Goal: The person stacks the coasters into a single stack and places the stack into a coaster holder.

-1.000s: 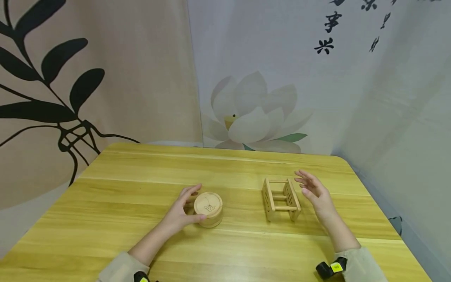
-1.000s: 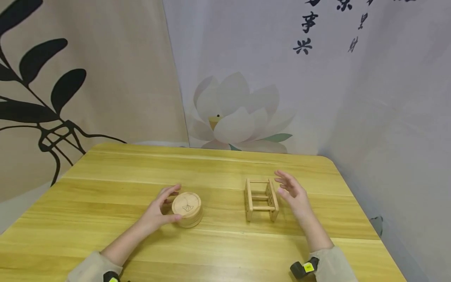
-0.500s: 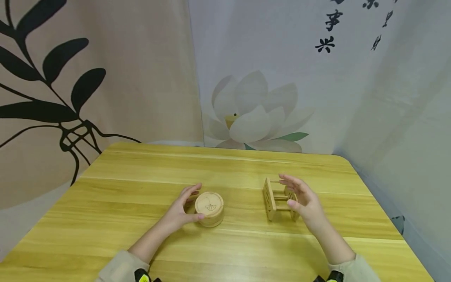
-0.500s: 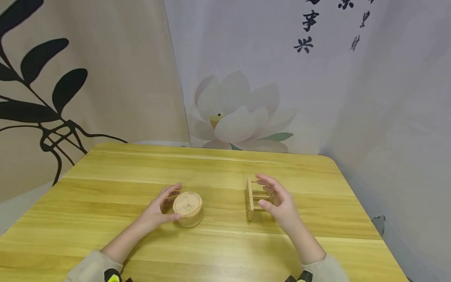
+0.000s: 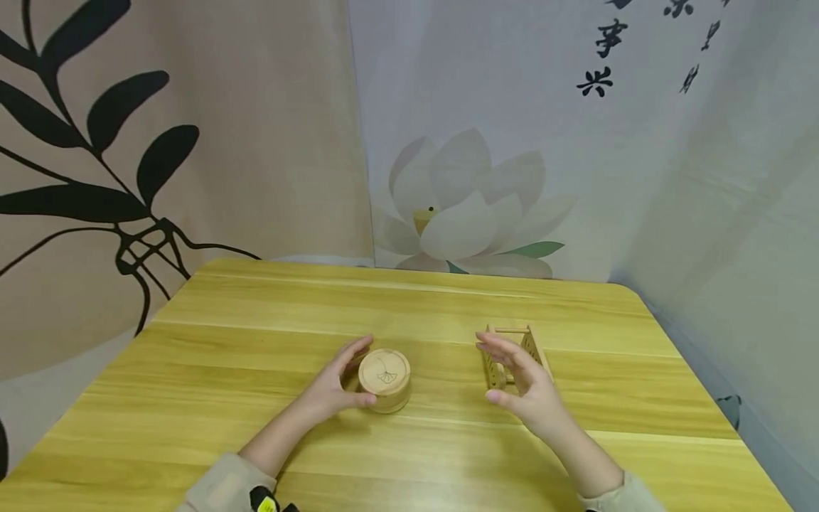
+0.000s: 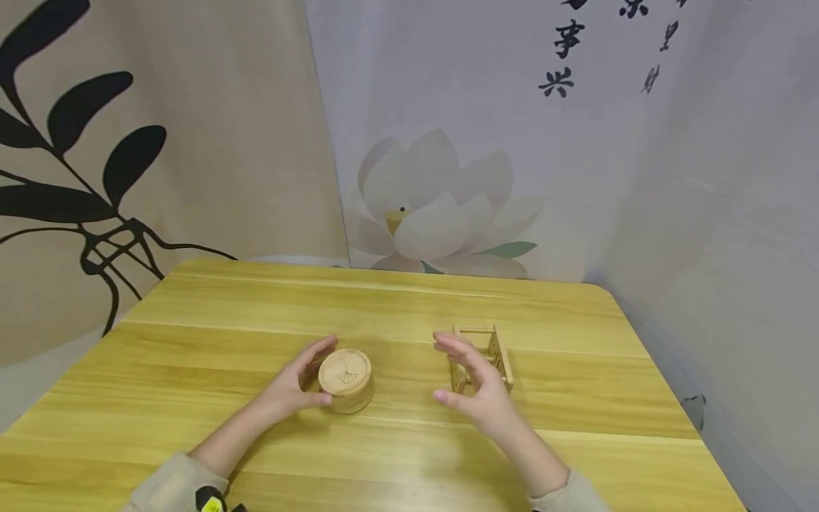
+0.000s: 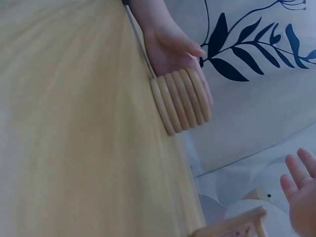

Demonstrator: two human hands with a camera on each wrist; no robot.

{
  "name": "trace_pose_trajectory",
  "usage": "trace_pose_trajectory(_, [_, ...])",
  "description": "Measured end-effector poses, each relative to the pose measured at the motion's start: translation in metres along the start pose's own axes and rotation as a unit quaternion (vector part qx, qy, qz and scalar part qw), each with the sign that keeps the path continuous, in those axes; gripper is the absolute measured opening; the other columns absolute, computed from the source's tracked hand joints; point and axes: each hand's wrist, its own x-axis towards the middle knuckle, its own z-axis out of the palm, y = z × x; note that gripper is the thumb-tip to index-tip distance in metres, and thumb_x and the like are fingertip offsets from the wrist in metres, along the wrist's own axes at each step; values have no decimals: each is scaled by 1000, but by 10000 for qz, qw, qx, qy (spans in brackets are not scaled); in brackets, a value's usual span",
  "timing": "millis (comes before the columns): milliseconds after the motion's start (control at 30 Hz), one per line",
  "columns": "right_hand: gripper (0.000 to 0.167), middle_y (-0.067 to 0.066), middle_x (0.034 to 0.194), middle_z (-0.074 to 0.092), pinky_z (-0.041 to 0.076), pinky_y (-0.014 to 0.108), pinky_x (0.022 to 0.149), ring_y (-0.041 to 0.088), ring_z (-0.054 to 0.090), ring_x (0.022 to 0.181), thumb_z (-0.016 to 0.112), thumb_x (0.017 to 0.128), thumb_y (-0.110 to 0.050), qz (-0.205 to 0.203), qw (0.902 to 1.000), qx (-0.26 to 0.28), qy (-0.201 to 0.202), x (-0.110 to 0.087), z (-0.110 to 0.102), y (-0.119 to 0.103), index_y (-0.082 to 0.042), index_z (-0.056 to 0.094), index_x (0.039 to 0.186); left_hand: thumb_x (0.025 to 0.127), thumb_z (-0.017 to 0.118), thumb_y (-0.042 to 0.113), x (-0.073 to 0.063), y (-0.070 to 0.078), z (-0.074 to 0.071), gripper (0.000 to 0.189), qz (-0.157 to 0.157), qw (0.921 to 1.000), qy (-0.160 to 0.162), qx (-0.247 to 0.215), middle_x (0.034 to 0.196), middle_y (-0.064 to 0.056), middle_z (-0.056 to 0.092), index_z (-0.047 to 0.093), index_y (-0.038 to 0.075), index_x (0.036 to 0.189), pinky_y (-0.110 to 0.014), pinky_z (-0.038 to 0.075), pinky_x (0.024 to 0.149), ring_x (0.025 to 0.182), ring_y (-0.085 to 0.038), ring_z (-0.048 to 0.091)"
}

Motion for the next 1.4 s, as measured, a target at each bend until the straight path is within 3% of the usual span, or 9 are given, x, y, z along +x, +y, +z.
trace_pose_trajectory(200, [72,16,143,41,30,28,106,22,40,129,71,78,7,25,10000,-32,-58,0,17,4,2,39,142,72,85,26,-1,-3,0,101,174,9997,-120,-93,152,-16,28,26,9,151,-55,17,108,138,-38,24])
trace_pose_trajectory(733, [79,12,145,39,32,37,105,25,39,129,81,72,-5,328,9984,-382,-253,11,52,20,-6,43,141,70,86,24,0,-4,1,101,240,9993,-192,-205,152,-15,30,27,8,151,-55,18,108,137,-37,25])
trace_pose_trajectory(967, [79,7,146,39,33,49,103,25,37,131,83,72,-9,447,9966,-589,-358,17,64,29,-14,45,141,71,86,18,1,-2,4,100,88,9993,-223,-282,152,-14,29,26,8,151,-53,17,109,138,-34,25])
trace_pose_trajectory(1200, [81,0,148,37,33,51,102,24,34,133,83,72,-12,789,9932,-719,-458,21,75,38,-23,44,142,71,85,16,3,1,11,104,-172,9987,-316,-358,154,-13,25,21,11,153,-54,19,108,137,-34,27])
trace_pose_trajectory(1400, [78,5,149,34,31,56,102,28,30,135,82,74,-18,1047,9916,-459,-606,23,81,45,-15,44,142,69,86,14,4,2,15,104,-250,9989,-184,-359,152,-12,29,23,12,152,-58,20,107,135,-35,30])
